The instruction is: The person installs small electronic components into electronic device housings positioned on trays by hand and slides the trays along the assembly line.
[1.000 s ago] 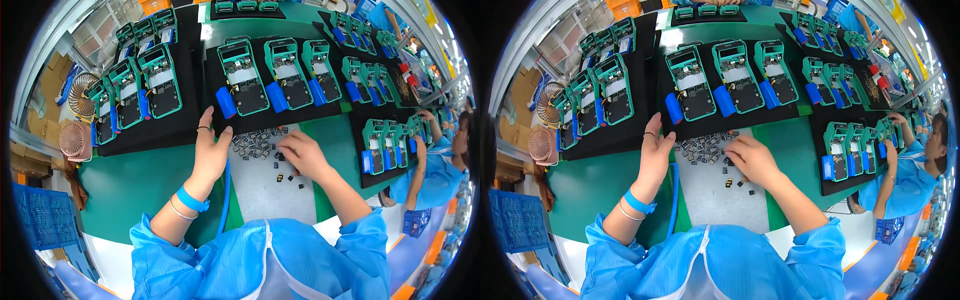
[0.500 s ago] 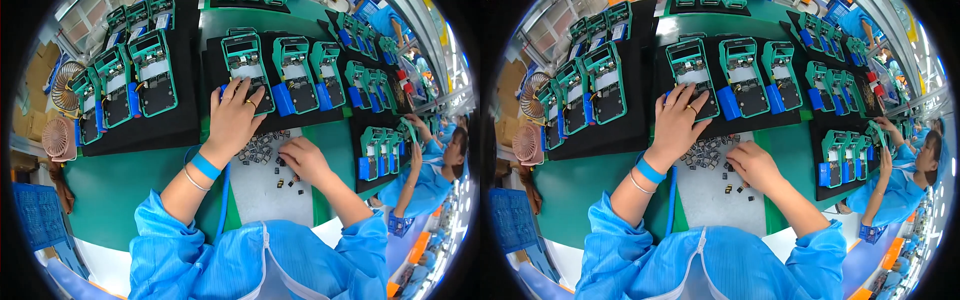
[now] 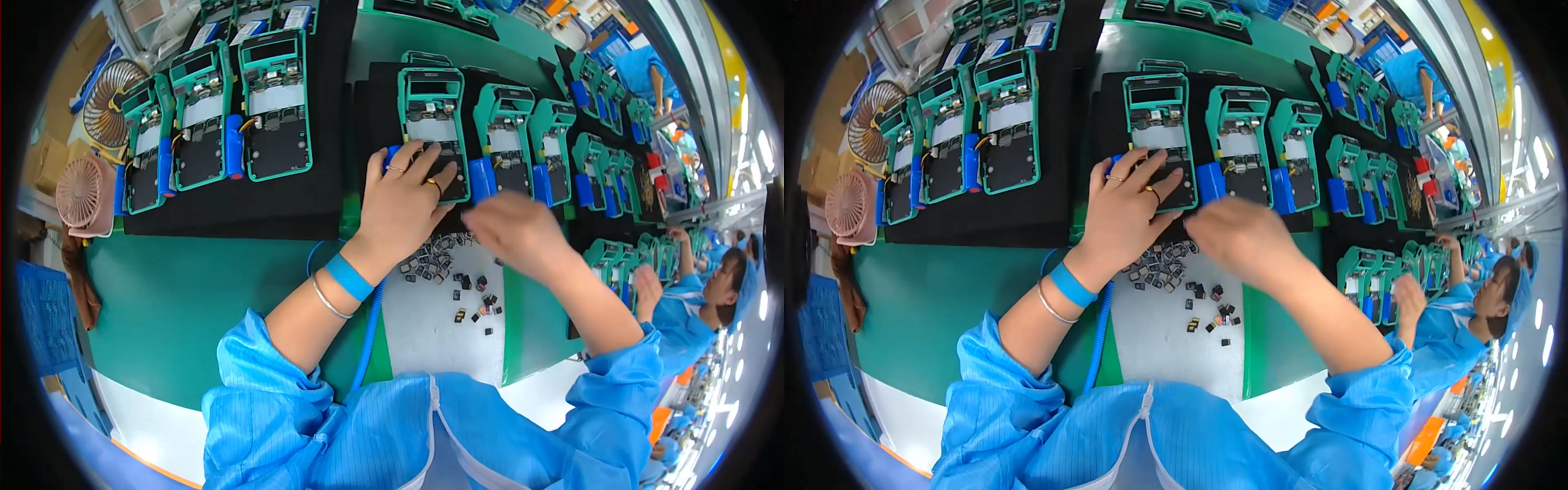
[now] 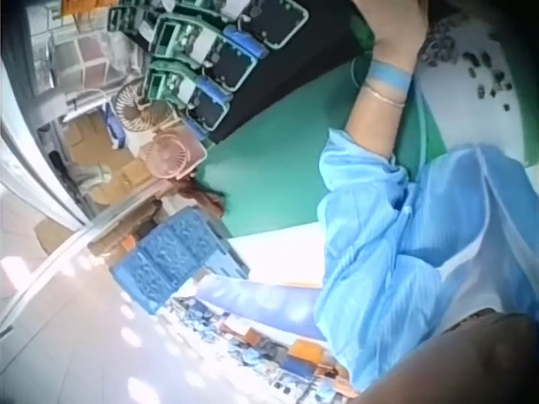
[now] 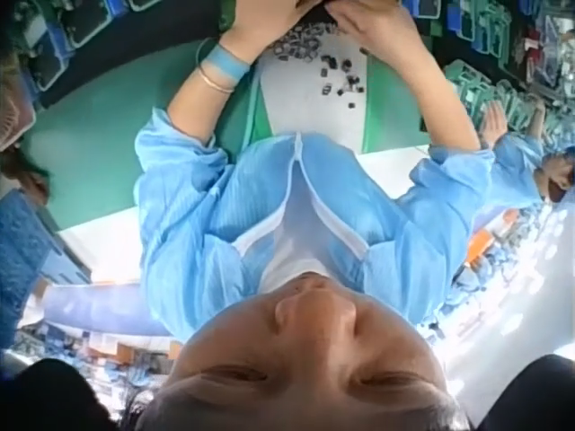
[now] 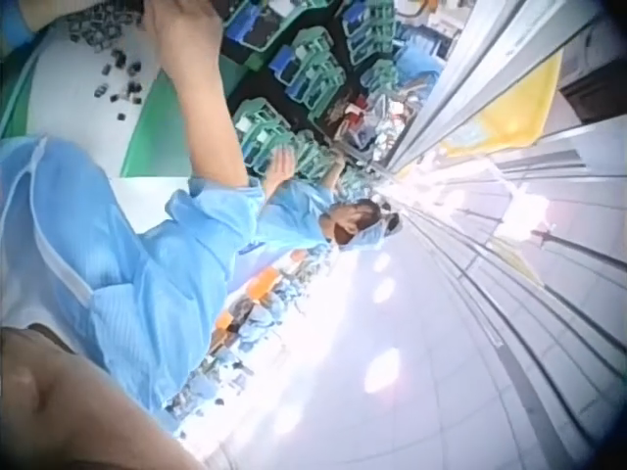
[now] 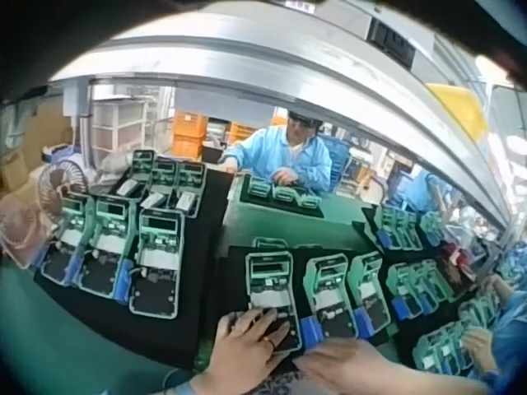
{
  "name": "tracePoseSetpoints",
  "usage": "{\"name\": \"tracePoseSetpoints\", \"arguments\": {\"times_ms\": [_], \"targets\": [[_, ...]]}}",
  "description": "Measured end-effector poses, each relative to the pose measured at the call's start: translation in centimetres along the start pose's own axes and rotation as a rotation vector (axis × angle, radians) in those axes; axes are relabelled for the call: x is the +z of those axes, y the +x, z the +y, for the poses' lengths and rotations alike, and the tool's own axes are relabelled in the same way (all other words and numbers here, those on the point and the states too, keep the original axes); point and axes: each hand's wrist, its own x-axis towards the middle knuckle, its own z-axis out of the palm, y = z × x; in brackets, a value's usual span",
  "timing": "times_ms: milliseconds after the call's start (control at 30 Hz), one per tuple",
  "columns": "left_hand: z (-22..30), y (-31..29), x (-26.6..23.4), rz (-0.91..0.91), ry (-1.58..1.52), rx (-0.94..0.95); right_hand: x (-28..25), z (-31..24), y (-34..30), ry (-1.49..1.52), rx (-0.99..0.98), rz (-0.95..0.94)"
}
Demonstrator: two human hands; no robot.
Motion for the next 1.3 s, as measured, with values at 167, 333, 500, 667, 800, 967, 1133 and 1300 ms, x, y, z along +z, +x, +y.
{"name": "tracePoseSetpoints", "arguments": {"times_ms": [167,333,500,667,800,967,1133,1300], "targets": [[0.0,0.1,-0.2,0.009,-0.026,-0.013,1.8,4.5,6.7,-0.259,-0.113,0.305],[0.0,0.2,0.0,0.027,-0.069,-0.001,3.4,6.6,8.3,-0.460,-0.106,0.260],[-0.3,0.0,0.4,0.053,-0.072,-0.010,3.8,6.5,8.8,-0.582,-0.175,0.248],[-0.3,-0.1,0.5,0.044,-0.044,-0.004,3.2,6.1,9.1,-0.631,-0.204,0.196],[-0.2,0.1,0.4,0.029,-0.042,-0.007,3.1,6.4,9.2,-0.658,-0.186,0.165],[-0.3,0.1,0.3,0.022,-0.017,-0.003,2.0,6.4,9.7,-0.575,-0.209,0.148],[-0.3,0.1,0.5,0.032,-0.011,0.016,1.7,6.2,10.0,-0.651,-0.198,0.025],[-0.3,0.1,0.5,-0.015,0.001,-0.005,2.2,6.4,9.8,-0.648,-0.166,-0.008]]}}
